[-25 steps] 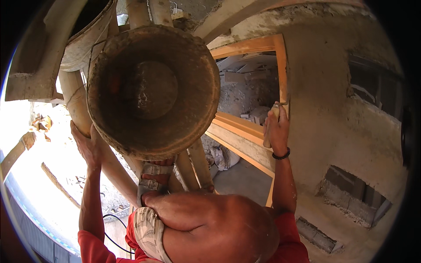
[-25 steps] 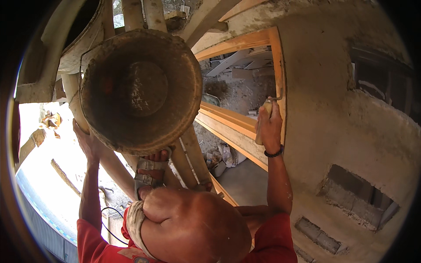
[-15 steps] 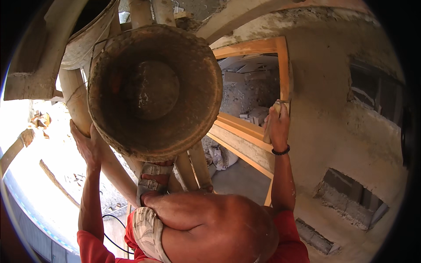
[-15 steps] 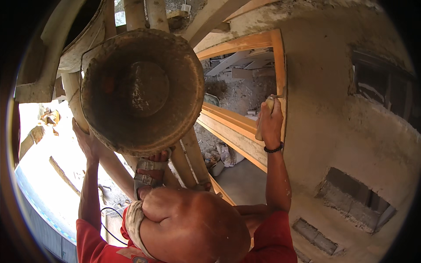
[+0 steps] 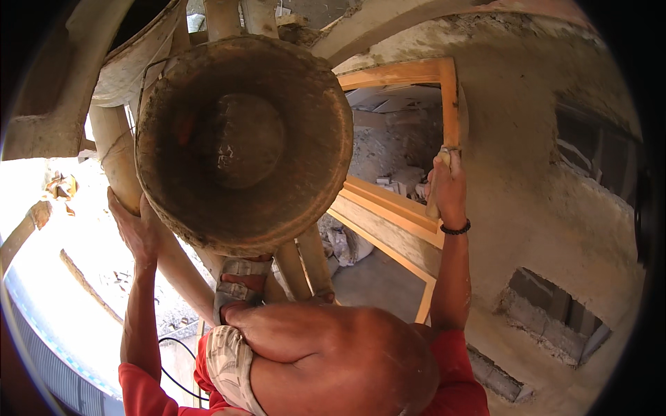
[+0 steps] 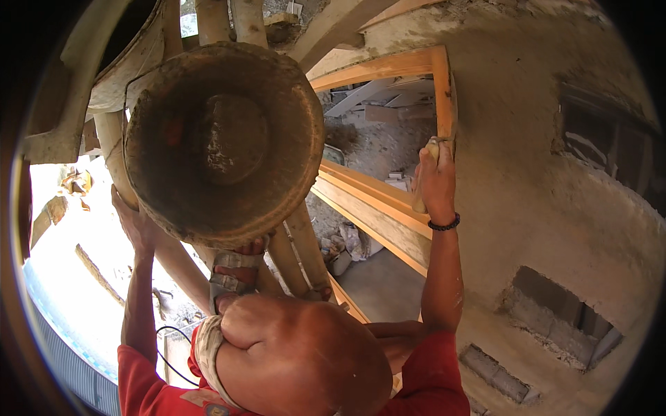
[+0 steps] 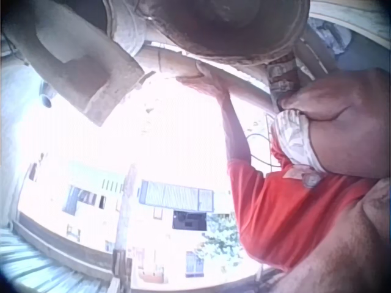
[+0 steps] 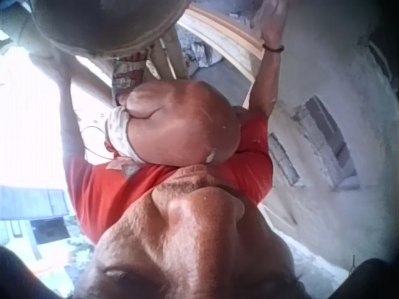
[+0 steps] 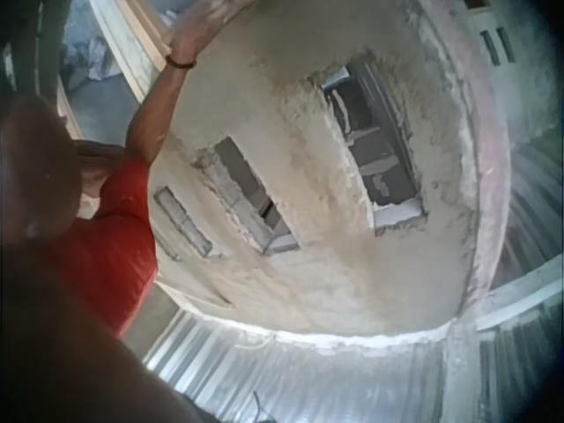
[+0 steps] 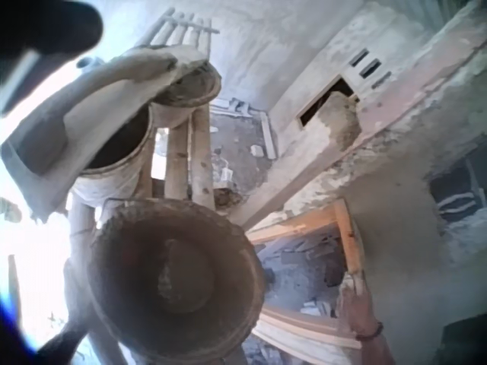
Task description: The person applies plaster to the exterior wall around a window frame using a trowel, then uses a wooden float to smooth the surface.
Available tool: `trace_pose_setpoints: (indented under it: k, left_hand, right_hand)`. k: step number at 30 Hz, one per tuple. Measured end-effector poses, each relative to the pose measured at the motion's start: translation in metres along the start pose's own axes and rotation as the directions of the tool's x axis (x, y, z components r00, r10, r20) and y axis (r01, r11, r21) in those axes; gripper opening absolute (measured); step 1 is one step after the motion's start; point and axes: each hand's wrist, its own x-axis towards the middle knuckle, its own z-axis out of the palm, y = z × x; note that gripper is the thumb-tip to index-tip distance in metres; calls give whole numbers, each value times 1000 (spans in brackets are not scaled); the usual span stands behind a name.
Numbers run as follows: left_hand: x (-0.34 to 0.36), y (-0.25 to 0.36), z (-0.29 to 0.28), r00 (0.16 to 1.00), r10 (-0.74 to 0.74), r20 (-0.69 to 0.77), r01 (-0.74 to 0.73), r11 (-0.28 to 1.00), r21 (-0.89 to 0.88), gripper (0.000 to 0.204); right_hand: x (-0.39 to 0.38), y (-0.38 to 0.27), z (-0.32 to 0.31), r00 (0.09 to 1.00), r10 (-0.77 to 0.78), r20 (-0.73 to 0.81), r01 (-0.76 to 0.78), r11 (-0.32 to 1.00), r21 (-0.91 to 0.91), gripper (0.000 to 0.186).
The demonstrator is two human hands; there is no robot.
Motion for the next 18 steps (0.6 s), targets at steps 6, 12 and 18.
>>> trace_pose_setpoints:
  k: [6, 12, 18]
  left_hand:
    - [-2, 4, -2, 999, -45, 27, 46, 999, -28, 77]
    - [-1, -2, -1, 1000, 15, 3, -15, 1000, -3, 78]
    - [-2, 3, -2, 1000, -26, 16, 26, 1000, -16, 77]
  right_hand:
    - [-20, 1, 2, 975, -196, 103, 205, 975, -84, 43]
    - [-25, 24, 15, 989, -126, -81, 127, 992, 7, 45]
    - [-17, 23, 15, 988, -121, -100, 116, 992, -52, 44]
